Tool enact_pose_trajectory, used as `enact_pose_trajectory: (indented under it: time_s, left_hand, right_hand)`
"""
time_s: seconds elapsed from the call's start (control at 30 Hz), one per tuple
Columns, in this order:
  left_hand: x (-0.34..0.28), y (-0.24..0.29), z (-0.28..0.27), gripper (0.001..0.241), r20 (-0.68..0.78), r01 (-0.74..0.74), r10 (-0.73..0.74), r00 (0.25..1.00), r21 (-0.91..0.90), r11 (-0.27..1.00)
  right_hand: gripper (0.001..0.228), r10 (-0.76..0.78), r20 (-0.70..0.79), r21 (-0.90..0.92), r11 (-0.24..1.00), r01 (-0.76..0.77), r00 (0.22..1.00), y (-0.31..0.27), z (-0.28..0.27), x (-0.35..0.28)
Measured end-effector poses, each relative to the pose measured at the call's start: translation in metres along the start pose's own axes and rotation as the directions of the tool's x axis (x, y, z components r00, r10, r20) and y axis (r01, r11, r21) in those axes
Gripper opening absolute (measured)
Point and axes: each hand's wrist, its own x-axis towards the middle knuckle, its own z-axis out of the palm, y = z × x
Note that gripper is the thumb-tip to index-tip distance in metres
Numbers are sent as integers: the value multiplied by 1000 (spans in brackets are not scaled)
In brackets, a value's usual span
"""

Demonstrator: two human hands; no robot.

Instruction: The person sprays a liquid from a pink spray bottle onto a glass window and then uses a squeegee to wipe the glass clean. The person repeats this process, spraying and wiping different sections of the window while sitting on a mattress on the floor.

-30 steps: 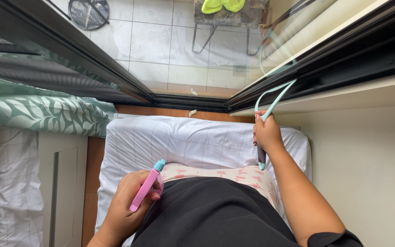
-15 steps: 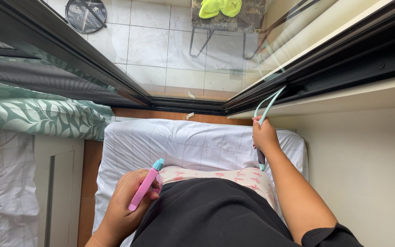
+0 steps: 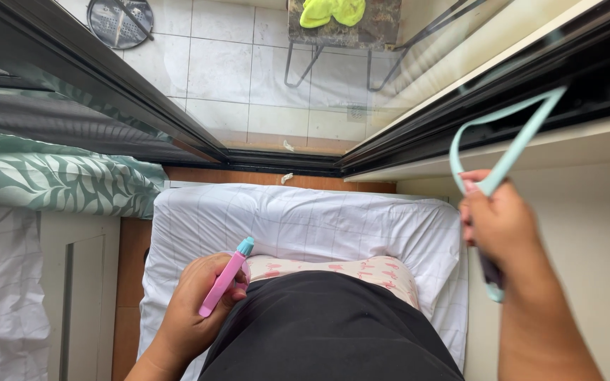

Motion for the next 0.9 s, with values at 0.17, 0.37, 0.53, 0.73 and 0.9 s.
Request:
enact_pose_trajectory:
  time_s: [0.17,0.37,0.53,0.73,0.9]
  left_hand:
    - [5,1,1,27,-24,-60,61,998,19,998]
    - [1,-6,2,25,-25,-29,29,999,3,1000]
    - [0,-5,2,24,3,0,0,1000,8,1000]
    - [1,-2,4,21,12,-27,27,1000,-14,1000]
    - [-4,-6,1,18,28,22,-22,999,-26,999]
  right_hand:
    - [25,-194,-63,24,980,195,979,-56,-45,-48]
    - [25,-333,-159,132,926,354,929,-70,-48,-73]
    - [25,-261,-96,87,959,269,961,-14,-10,-26]
    - [23,-142,-161,43,988,151,977,29,69,14]
    - [20,-383,-245,-169,921,350,891,78,127,51]
